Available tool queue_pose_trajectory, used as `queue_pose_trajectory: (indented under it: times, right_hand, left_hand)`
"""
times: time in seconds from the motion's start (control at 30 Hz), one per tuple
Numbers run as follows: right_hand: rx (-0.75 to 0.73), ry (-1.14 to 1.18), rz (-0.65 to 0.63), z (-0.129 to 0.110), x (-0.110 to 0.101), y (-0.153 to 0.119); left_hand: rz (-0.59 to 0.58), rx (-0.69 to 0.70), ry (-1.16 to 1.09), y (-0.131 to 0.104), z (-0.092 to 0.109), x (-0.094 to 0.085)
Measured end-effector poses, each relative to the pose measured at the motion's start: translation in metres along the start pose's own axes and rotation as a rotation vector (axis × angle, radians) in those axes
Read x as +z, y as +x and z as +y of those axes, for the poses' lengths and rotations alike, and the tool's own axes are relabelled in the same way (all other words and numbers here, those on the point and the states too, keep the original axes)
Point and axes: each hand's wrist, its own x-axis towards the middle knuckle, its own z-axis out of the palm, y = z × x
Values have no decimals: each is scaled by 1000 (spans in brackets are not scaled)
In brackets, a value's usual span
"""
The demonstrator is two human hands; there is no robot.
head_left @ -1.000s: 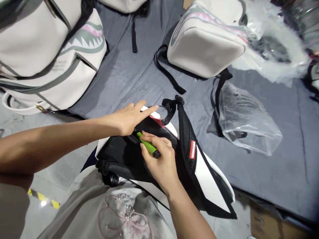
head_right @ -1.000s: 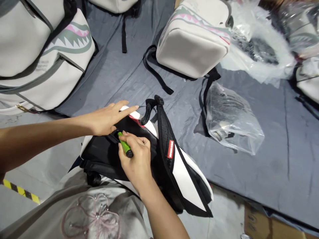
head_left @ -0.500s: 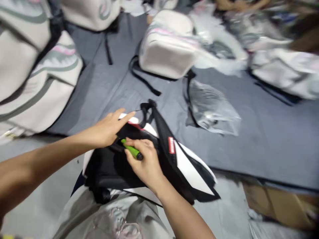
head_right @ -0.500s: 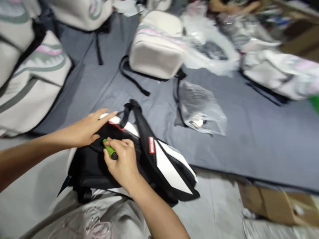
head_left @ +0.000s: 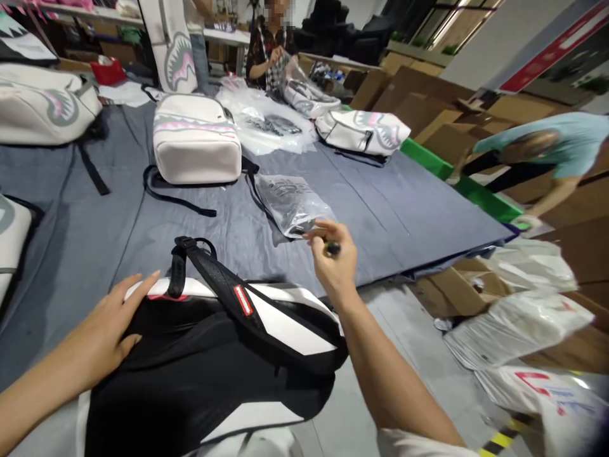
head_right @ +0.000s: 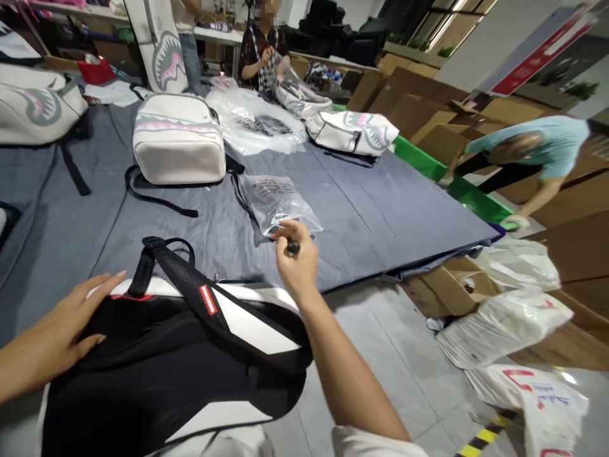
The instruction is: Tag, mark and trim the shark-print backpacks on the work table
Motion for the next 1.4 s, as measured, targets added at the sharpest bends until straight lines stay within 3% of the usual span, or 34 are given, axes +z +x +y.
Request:
queue_pose_trajectory:
  times: [0.07,0.13,0.2,0.37,0.53,0.7,0.8,0.9,1.0,1.07,1.17,1.27,1.33,1.4]
  right_hand:
    - [94,-664,-344,52,14,35]
    - [120,-796,-432,89,33,64]
    - [103,-805,-458,108,48,86]
    - [15,-815,-554,122,66,109]
    - [-85,-815,-592,130,72,92]
    - [-72,-766,-572,125,69,74]
    - [-18,-708,-510,114,53,75]
    - [28,-634,-369,95,26,77]
    - [47,-533,-231,65,-2,71]
    - [28,-451,-219,37,-15,60]
    - [3,-46,-307,-15,-23,33]
    - [2,372,-540,-68,-17,0]
    - [-87,431,-678,-97,-5,-20]
    - [-226,398,-674,-119,10,-37]
  left_hand:
    - [30,12,7,1,-3,4]
    - [57,30,7,2,-5,7]
    - [64,46,6,3,-8,10]
    - [139,39,14,3,-12,23]
    - [178,61,9,3,-16,32]
    - [137,46,7,6,-18,27]
    - [119,38,6,7,-15,23]
    - [95,12,-7,7,-6,16]
    - [13,-51,-21,6,12,2]
    - [-53,-102,-14,6,25,-9]
    - [-87,-157,15,6,41,-21]
    - [-57,-182,27,5,49,-24]
    - [-35,-171,-14,3,48,-23]
    - [-3,-140,-118,-2,42,-21]
